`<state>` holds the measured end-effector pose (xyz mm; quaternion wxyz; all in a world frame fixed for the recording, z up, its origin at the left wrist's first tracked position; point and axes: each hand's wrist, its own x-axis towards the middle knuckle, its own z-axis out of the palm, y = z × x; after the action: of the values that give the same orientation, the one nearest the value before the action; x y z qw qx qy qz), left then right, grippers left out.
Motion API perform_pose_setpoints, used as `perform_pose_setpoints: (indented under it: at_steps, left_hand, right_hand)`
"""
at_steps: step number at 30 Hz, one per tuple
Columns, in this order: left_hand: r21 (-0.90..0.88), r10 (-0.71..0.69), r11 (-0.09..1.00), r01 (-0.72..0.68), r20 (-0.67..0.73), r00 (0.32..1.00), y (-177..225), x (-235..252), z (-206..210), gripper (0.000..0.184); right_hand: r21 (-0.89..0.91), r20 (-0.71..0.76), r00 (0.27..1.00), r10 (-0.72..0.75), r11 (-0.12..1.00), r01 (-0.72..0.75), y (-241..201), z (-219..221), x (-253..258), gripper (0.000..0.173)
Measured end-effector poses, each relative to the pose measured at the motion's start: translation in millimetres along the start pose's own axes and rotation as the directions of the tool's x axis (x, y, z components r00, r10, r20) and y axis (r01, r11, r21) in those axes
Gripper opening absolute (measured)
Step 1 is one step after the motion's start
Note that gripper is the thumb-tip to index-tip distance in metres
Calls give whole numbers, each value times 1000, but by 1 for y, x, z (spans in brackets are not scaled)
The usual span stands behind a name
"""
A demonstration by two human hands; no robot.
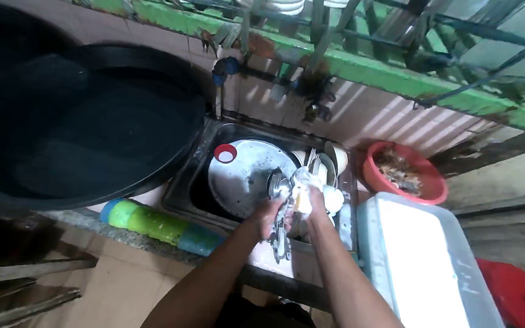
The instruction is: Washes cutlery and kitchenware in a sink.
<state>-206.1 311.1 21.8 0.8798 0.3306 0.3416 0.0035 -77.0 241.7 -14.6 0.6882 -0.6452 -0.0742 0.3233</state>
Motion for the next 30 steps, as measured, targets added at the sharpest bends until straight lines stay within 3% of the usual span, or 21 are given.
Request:
perform_pose_setpoints:
  at_steps: [4, 6, 8, 10, 11, 12, 14, 16, 17, 19, 21, 25, 30]
  left_hand:
    - [-77, -16, 996, 32, 194, 981, 4, -7, 3, 30]
    - [-43, 21, 999, -14, 157, 987, 1, -6, 9, 28]
    - [302, 172, 939, -163, -4, 985, -5, 0, 14, 19]
    - [765, 352, 615, -191, -49, 935, -8, 8, 10, 20]
    - [872, 391, 456, -179, -16, 920, -9, 11, 8, 24]
    - [923, 415, 340, -181, 25, 910, -11, 12, 6, 27]
    - [951, 438, 230, -207, 89, 894, -15, 12, 4, 27]
    - [942, 438, 246, -228, 102, 893, -16, 11, 9, 27]
    - [932, 414, 294, -213, 77, 907, -14, 12, 12, 28]
    - [910, 361, 385, -155, 6, 933, -12, 23, 10, 31]
    - [884, 310, 451, -121, -28, 950, -11, 30, 3, 30]
    - [708, 113, 706, -20, -84, 990, -18, 13, 4, 26]
    - [555, 75, 829, 74, -241, 968, -13, 25, 2, 37]
  right_hand:
    - [-41, -85, 995, 46, 998, -50, 7, -9, -5, 21]
    - [-26, -92, 992, 83, 996, -85, 13, -14, -5, 26]
    - [64, -66, 992, 105, 993, -101, 8, -12, -8, 42]
    - [230, 55, 992, 112, 966, -121, -1, -15, -8, 59]
    - [246, 91, 989, 116, 960, -135, -6, -18, -9, 61]
    - [230, 71, 989, 127, 963, -140, -9, -21, -8, 50]
    - [222, -41, 991, 124, 969, -112, -8, -27, -1, 29]
    - [299, -81, 993, 87, 952, -59, -2, -27, 5, 21]
    - [316, -78, 991, 106, 946, -76, 1, -23, 0, 27]
    - [169, -115, 985, 130, 980, -109, 1, -11, -11, 35]
    - [-40, -123, 986, 112, 992, -118, -3, -15, -12, 33]
    - [-2, -248, 966, 80, 997, -83, -11, -18, -8, 37]
    - [-236, -193, 973, 122, 957, -167, 10, 2, -27, 35]
